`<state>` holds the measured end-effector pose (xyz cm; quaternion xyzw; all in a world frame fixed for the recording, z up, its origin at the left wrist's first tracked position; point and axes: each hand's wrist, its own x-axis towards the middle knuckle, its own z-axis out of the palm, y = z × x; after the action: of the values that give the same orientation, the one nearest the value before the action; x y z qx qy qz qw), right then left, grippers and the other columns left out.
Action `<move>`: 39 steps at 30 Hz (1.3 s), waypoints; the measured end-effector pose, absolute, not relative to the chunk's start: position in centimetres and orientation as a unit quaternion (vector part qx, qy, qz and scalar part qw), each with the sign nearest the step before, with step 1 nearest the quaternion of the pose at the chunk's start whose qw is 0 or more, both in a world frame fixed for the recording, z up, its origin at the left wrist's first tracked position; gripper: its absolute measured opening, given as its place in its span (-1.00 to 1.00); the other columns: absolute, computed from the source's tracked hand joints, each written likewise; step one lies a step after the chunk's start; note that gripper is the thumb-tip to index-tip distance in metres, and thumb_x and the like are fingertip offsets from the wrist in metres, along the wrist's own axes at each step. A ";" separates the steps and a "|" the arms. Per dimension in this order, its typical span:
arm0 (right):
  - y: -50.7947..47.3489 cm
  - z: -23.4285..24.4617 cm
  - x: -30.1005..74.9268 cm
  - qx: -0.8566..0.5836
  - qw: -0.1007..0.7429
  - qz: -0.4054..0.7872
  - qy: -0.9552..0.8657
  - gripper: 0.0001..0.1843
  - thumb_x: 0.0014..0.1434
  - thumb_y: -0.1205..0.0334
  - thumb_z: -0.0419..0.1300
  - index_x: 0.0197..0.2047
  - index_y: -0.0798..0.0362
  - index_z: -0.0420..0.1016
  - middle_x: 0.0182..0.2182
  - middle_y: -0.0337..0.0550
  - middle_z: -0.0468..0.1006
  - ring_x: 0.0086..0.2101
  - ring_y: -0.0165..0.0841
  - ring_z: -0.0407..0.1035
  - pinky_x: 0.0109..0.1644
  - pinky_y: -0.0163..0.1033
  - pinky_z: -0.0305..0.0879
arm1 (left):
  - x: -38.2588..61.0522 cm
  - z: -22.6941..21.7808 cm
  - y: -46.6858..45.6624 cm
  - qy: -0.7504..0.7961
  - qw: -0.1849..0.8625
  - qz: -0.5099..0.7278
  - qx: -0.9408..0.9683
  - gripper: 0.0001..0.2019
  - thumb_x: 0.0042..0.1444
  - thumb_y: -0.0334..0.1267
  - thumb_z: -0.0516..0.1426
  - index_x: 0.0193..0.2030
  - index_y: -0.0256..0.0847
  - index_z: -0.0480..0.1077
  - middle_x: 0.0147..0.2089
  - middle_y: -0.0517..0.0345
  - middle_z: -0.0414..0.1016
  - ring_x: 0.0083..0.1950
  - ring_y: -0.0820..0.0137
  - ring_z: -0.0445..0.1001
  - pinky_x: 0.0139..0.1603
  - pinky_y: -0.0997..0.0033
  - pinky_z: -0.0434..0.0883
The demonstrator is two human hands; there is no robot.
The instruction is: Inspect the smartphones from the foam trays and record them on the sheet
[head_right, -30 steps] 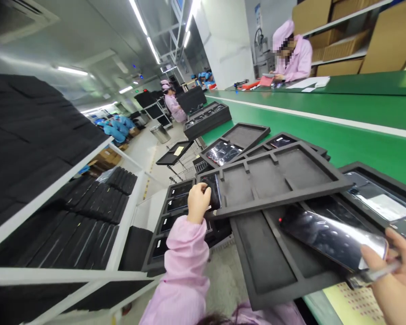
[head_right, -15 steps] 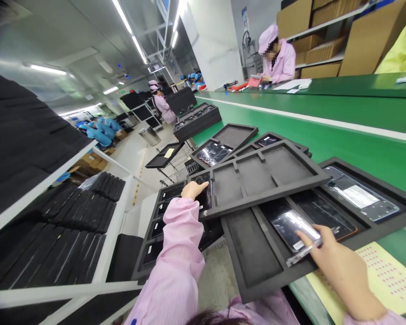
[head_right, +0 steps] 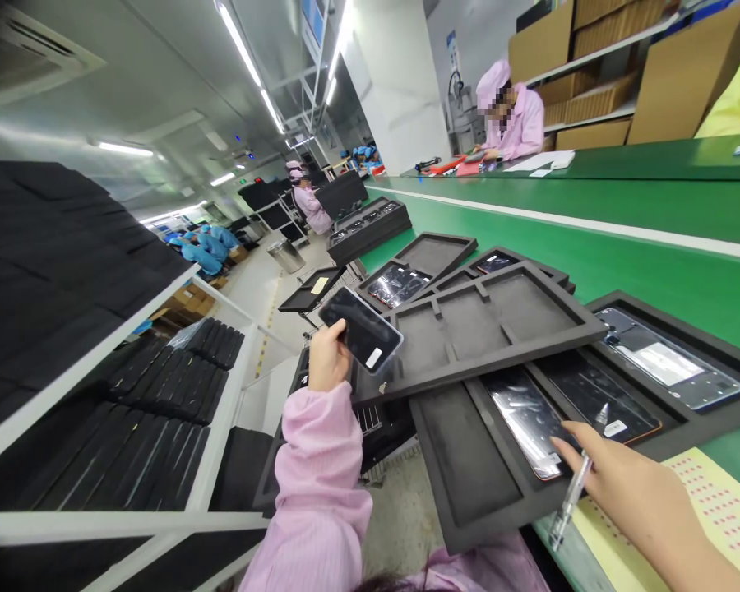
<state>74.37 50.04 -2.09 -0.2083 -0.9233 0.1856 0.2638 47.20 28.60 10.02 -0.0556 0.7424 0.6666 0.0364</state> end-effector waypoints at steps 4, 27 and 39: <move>48.4 0.4 74.3 -0.186 0.316 0.309 -0.877 -0.61 0.20 -0.20 0.01 -0.19 -0.10 0.42 -0.65 -0.32 0.41 -0.73 -0.38 0.31 -0.68 -0.37 0.16 | 53.4 8.3 31.8 0.636 0.169 0.750 -0.073 -0.91 -0.01 -0.36 0.17 -0.49 -0.29 0.35 -0.47 0.15 0.46 -0.36 0.39 0.50 -0.21 0.37 0.45; 46.2 8.9 77.3 -0.198 0.436 0.337 -0.810 -0.49 0.13 -0.30 0.12 -0.44 0.01 0.44 -0.73 -0.35 0.34 -0.76 -0.50 0.23 -0.72 -0.50 0.19 | 66.9 6.5 37.7 0.374 0.604 0.686 -0.159 -0.68 0.22 -0.40 -0.01 -0.51 -0.42 0.43 -0.56 0.13 0.42 -0.58 0.57 0.36 -0.46 0.60 0.32; 48.1 6.2 85.4 -0.268 0.346 0.442 -0.783 -0.70 0.20 -0.19 0.13 -0.13 -0.20 0.36 -0.50 -0.20 0.55 -0.59 -0.39 0.44 -0.55 -0.50 0.39 | 59.4 2.9 31.8 0.670 0.289 0.684 -0.021 -0.44 -0.40 -0.20 0.35 -0.16 -0.19 0.34 -0.24 0.17 0.53 -0.26 0.33 0.48 -0.35 0.47 0.35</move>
<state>85.44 48.14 6.17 -0.2678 -0.7826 0.4425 0.3465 59.42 31.75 2.93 -0.0211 0.6696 0.6836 0.2894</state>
